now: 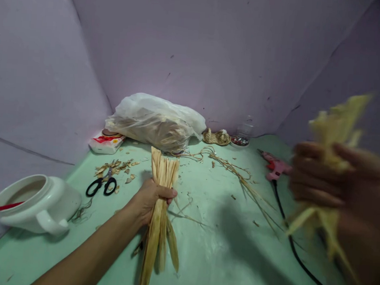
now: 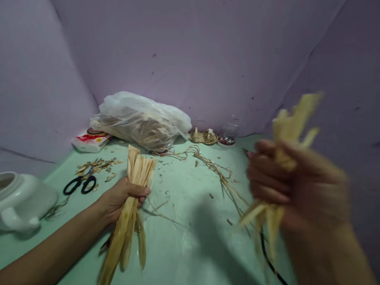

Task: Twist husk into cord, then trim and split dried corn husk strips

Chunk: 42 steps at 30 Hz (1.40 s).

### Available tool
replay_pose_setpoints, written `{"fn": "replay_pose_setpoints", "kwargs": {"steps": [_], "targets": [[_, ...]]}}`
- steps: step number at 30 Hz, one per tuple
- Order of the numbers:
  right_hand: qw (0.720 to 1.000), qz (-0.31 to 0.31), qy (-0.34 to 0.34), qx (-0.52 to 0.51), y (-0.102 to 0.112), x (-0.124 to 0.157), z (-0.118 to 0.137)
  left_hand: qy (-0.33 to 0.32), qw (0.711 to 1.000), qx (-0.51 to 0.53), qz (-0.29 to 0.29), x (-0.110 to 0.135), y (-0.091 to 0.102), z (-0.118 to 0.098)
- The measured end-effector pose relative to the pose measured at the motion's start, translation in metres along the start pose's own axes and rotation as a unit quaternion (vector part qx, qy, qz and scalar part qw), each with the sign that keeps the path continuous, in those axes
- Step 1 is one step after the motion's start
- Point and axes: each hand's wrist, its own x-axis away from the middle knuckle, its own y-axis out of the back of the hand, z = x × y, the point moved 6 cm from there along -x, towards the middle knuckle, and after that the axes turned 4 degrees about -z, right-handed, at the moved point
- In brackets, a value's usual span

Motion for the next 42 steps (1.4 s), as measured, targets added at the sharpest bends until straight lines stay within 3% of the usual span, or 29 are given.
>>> {"fn": "replay_pose_setpoints", "kwargs": {"steps": [2, 4, 6, 9, 14, 18, 20, 23, 25, 29, 33, 37, 42], "targets": [[0.987, 0.068, -0.147, -0.011, -0.03, 0.008, -0.046, -0.006, 1.0, -0.001, 0.027, 0.006, -0.006, 0.0], [0.969, 0.113, -0.218, 0.041, -0.056, 0.017, -0.087, -0.009, 0.998, -0.001, 0.056, 0.012, -0.012, 0.0], [0.956, 0.151, -0.237, 0.084, -0.075, 0.025, -0.118, -0.012, 0.996, -0.004, 0.085, 0.016, -0.018, 0.002], [0.959, 0.14, -0.222, 0.103, -0.083, 0.031, -0.14, -0.03, 0.993, -0.013, 0.113, 0.02, -0.024, 0.005], [0.967, 0.139, -0.195, 0.09, -0.081, 0.03, -0.144, -0.048, 0.99, -0.02, 0.134, 0.021, -0.028, 0.008], [0.98, 0.076, -0.182, -0.003, -0.069, 0.014, -0.127, -0.026, 0.995, -0.022, 0.097, 0.017, -0.021, 0.007], [0.978, 0.087, -0.181, -0.056, -0.065, 0.007, -0.114, -0.015, 0.997, -0.019, 0.075, 0.014, -0.017, 0.006], [0.96, 0.144, -0.231, -0.07, -0.064, 0.008, -0.105, -0.005, 0.998, -0.011, 0.057, 0.01, -0.014, 0.006], [0.951, 0.156, -0.267, -0.017, -0.063, 0.013, -0.11, -0.001, 0.999, -0.004, 0.052, 0.009, -0.013, 0.006], [0.911, 0.156, -0.351, 0.151, -0.065, 0.03, -0.139, 0.01, 0.999, 0.002, 0.044, 0.011, -0.013, 0.005], [0.869, 0.177, -0.43, 0.171, -0.076, 0.051, -0.169, 0.023, 0.999, 0.011, 0.041, 0.015, -0.015, 0.005], [0.884, 0.161, -0.435, 0.063, -0.085, 0.056, -0.177, 0.043, 0.998, 0.021, 0.04, 0.016, -0.017, 0.006], [0.906, 0.117, -0.404, -0.055, -0.09, 0.054, -0.167, 0.077, 0.996, 0.029, 0.037, 0.015, -0.016, 0.009]]}}
